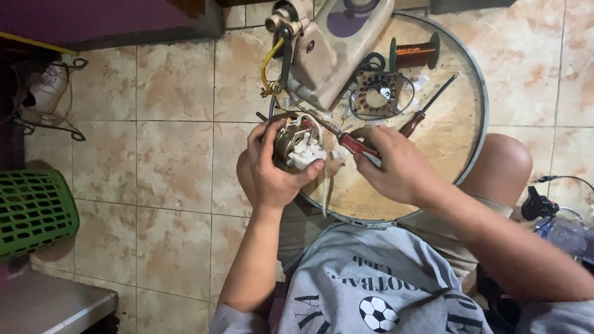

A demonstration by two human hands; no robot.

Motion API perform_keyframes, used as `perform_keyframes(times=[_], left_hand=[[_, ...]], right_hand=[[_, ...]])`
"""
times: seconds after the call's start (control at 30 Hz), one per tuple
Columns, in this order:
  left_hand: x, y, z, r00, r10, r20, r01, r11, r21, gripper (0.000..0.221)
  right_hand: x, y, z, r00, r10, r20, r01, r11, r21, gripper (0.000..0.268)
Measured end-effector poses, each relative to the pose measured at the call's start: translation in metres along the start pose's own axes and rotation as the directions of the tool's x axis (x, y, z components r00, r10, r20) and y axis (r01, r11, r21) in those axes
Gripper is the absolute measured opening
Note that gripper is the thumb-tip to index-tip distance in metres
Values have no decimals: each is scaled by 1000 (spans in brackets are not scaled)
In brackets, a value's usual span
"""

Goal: A person is disassembling a small electric motor using a screwdriver to pry components apart and disconnect wires.

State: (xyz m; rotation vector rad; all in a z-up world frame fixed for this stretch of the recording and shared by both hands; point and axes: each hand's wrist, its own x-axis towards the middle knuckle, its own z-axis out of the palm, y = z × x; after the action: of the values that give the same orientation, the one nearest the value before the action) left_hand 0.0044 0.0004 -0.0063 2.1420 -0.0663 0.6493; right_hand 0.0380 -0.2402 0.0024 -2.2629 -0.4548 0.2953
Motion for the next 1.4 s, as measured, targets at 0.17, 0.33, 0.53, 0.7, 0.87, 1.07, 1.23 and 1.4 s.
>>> perform_keyframes(times=[0.17, 0.33, 0.53, 0.7, 0.87, 1.07, 1.23, 1.4], left_hand=[[7, -1, 3, 998, -56, 17, 56, 998, -9, 91], [7, -8, 7, 994, -113, 7, 113, 994, 2, 90], [7, -9, 12, 985, -164, 52, 165, 986, -19, 90], [10, -12, 17, 983, -155, 95, 159, 987, -34, 89], [11, -9, 18, 976, -180, 126, 186, 982, -33, 89], [11, -16, 17, 974, -186, 131, 192, 981, -29, 87], [12, -14, 16, 973, -193, 128, 197, 980, -24, 88], [15, -15, 17, 972, -198, 126, 203, 979, -25, 89]], right_hand=[[3, -6, -19, 1000, -3, -20, 5, 994, 109, 41], [-9, -7, -32, 991, -60, -120, 78, 985, 153, 40], [-34, -7, -43, 972, -117, -204, 145, 982, 125, 35], [-45, -6, -33, 965, -94, -245, 128, 984, 124, 34], [-46, -9, -27, 959, -73, -274, 108, 988, 114, 33], [-48, -8, -22, 951, -115, -288, 144, 986, 82, 32], [-47, -10, -21, 950, -120, -288, 144, 988, 62, 33], [-48, -8, -20, 956, -93, -277, 117, 991, 72, 35]])
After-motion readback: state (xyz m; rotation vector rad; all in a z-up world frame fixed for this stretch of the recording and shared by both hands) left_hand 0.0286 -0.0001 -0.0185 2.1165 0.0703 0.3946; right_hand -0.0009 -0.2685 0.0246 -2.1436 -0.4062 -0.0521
